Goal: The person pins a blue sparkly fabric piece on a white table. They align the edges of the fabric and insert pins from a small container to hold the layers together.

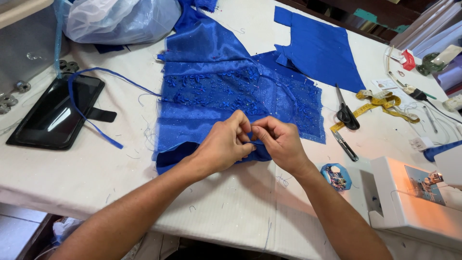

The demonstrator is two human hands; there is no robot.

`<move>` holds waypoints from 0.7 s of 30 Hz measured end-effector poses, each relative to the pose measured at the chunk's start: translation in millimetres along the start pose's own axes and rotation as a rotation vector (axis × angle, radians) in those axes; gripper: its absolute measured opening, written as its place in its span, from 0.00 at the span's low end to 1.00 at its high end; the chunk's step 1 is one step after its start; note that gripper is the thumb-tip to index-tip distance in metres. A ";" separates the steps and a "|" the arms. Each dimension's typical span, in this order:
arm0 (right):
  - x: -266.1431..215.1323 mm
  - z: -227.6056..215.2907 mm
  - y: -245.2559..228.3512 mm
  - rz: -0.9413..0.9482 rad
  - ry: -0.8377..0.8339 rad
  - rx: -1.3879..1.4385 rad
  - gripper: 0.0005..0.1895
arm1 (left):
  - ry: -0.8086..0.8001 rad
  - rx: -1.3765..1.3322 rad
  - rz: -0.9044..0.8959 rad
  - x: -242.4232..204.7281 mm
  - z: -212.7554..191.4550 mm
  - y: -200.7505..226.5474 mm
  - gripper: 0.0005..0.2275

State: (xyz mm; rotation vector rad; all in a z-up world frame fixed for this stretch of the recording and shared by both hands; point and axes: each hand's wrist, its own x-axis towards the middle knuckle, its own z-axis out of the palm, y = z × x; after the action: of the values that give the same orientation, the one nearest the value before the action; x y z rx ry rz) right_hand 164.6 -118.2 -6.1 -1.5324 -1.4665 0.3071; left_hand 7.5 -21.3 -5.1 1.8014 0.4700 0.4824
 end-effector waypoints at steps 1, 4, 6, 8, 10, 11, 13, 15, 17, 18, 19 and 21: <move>0.1 0.3 -0.6 0.000 0.000 0.000 0.06 | 0.000 0.000 0.000 0.3 -0.4 -0.4 0.12; -0.3 0.7 -1.4 -0.005 -0.012 -0.017 0.06 | 0.011 0.002 0.000 1.9 -1.0 -2.8 0.12; -0.6 -0.5 -0.9 -0.023 -0.033 -0.084 0.05 | 0.024 0.027 0.010 4.3 -0.9 -5.9 0.11; 2.0 0.4 -1.0 -0.081 -0.008 -0.091 0.05 | 0.010 0.014 0.003 1.9 -1.8 -2.2 0.12; 2.5 2.1 -2.4 -0.138 0.016 -0.099 0.05 | -0.002 -0.001 -0.005 1.3 -3.0 0.4 0.12; 1.7 3.2 -3.7 -0.186 0.053 -0.124 0.05 | -0.015 -0.045 -0.021 1.9 -3.7 1.2 0.13; 0.6 5.2 -3.9 -0.236 0.088 -0.148 0.05 | -0.024 -0.088 -0.036 4.0 -4.9 -0.5 0.13; 0.1 5.7 -1.3 -0.343 0.123 -0.197 0.04 | -0.061 -0.116 -0.045 8.1 -5.3 -4.9 0.11; -0.8 5.2 1.4 -0.374 0.132 -0.222 0.03 | -0.066 -0.126 -0.055 14.4 -0.6 -15.0 0.07; -1.7 5.0 3.0 -0.403 0.141 -0.247 0.03 | -0.072 -0.138 -0.066 17.4 2.1 -20.4 0.05; -1.2 4.2 2.9 -0.403 0.141 -0.247 0.03 | -0.072 -0.138 -0.066 16.5 1.3 -17.9 0.05; -1.2 3.1 2.7 -0.382 0.124 -0.255 0.03 | -0.078 -0.111 -0.082 14.1 0.0 -13.3 0.07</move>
State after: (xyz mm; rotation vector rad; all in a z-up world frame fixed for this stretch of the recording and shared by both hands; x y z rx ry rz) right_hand 163.7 -117.4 -10.2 -1.3982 -1.7063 -0.2042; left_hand 18.3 -10.1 -16.7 1.6813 0.4529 0.3725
